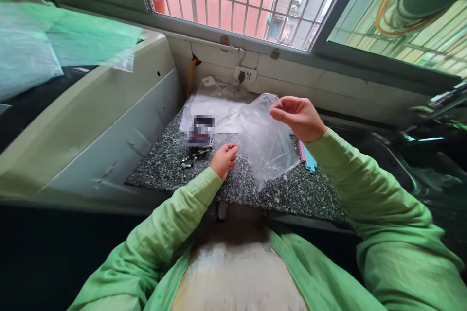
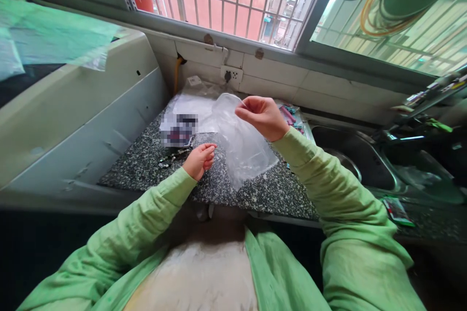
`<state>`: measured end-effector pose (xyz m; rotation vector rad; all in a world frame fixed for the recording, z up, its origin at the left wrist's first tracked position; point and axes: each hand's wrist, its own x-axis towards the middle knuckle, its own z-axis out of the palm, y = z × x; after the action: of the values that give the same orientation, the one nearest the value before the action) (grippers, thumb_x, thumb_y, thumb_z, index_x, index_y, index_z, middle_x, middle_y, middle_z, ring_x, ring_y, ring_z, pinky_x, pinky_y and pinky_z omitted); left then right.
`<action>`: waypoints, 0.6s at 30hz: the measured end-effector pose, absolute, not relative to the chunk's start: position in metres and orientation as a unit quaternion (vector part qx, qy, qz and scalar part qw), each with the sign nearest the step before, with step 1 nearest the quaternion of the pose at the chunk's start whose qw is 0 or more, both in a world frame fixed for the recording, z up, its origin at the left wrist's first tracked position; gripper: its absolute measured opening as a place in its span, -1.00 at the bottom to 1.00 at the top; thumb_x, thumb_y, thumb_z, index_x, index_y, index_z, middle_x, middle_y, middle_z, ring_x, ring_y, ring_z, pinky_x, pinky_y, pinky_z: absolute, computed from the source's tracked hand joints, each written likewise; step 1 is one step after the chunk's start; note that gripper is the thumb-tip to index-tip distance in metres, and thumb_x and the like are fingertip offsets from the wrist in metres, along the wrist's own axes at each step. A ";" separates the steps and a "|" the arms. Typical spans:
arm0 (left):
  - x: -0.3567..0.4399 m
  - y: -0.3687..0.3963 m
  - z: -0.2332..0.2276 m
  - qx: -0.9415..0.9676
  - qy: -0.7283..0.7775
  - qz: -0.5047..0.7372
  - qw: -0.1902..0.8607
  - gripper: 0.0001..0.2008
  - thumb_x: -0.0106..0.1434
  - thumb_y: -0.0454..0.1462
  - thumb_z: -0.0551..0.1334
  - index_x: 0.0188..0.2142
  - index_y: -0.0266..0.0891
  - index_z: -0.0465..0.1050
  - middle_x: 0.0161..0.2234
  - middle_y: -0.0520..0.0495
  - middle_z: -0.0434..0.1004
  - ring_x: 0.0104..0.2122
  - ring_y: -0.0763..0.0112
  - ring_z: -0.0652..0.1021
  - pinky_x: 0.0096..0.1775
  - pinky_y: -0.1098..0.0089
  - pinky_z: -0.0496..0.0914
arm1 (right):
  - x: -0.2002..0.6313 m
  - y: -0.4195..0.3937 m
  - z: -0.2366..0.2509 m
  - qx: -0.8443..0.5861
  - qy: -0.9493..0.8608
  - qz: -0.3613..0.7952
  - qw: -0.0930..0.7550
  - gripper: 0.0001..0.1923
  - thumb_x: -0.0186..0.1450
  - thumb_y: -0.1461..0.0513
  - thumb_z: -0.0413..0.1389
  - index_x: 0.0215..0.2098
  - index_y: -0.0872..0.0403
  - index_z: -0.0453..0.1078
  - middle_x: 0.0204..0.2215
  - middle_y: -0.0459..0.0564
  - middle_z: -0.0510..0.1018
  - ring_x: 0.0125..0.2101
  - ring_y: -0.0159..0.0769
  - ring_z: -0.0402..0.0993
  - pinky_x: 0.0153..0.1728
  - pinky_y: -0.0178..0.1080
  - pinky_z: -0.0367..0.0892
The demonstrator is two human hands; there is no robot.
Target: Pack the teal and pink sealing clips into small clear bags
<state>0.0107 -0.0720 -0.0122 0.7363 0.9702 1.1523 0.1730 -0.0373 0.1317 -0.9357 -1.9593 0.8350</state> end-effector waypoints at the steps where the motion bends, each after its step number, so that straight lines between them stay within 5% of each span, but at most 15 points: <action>1: 0.012 -0.068 -0.011 0.319 0.426 0.514 0.672 -0.62 -0.07 -0.16 0.25 -0.29 -0.25 0.19 -0.78 0.30 -0.01 -0.81 0.71 0.02 -0.72 0.60 -0.15 | 0.176 -0.039 0.134 -0.372 -0.770 0.326 0.403 -0.69 0.01 0.02 0.16 -0.55 0.11 0.31 -0.60 -0.14 0.29 -0.54 -0.52 0.17 -0.53 -0.36 0.14; 6: 0.020 -0.042 0.002 0.366 0.392 0.551 0.640 -0.41 -0.10 -0.21 0.31 -0.08 -0.20 0.11 -0.77 0.32 0.01 -0.82 0.72 0.04 -0.71 0.61 -0.14 | 0.193 -0.040 0.139 -0.379 -0.753 0.316 0.435 -0.71 0.00 0.03 0.17 -0.54 0.10 0.34 -0.61 -0.14 0.30 -0.56 -0.51 0.18 -0.56 -0.36 0.16; 12: 0.032 -0.021 0.017 0.387 0.376 0.520 0.661 -0.72 -0.13 -0.23 0.32 -0.53 -0.30 0.23 -0.82 0.26 0.03 -0.83 0.74 0.05 -0.72 0.58 -0.16 | 0.218 -0.034 0.137 -0.401 -0.726 0.297 0.472 -0.78 0.00 0.10 0.17 -0.55 0.10 0.35 -0.63 -0.15 0.32 -0.60 -0.52 0.19 -0.57 -0.36 0.17; 18: 0.007 -0.027 0.027 0.427 0.401 0.513 0.627 -0.73 -0.16 -0.22 0.33 -0.58 -0.32 0.27 -0.84 0.26 0.00 -0.83 0.75 0.04 -0.72 0.57 -0.17 | 0.246 -0.028 0.130 -0.451 -0.693 0.270 0.494 -0.76 -0.03 0.09 0.18 -0.56 0.09 0.35 -0.61 -0.12 0.36 -0.58 -0.48 0.23 -0.55 -0.33 0.19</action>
<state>0.0072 -0.0265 0.0268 0.9788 0.9204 1.1754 0.2459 -0.0283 0.1301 -1.0935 -1.6791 0.6536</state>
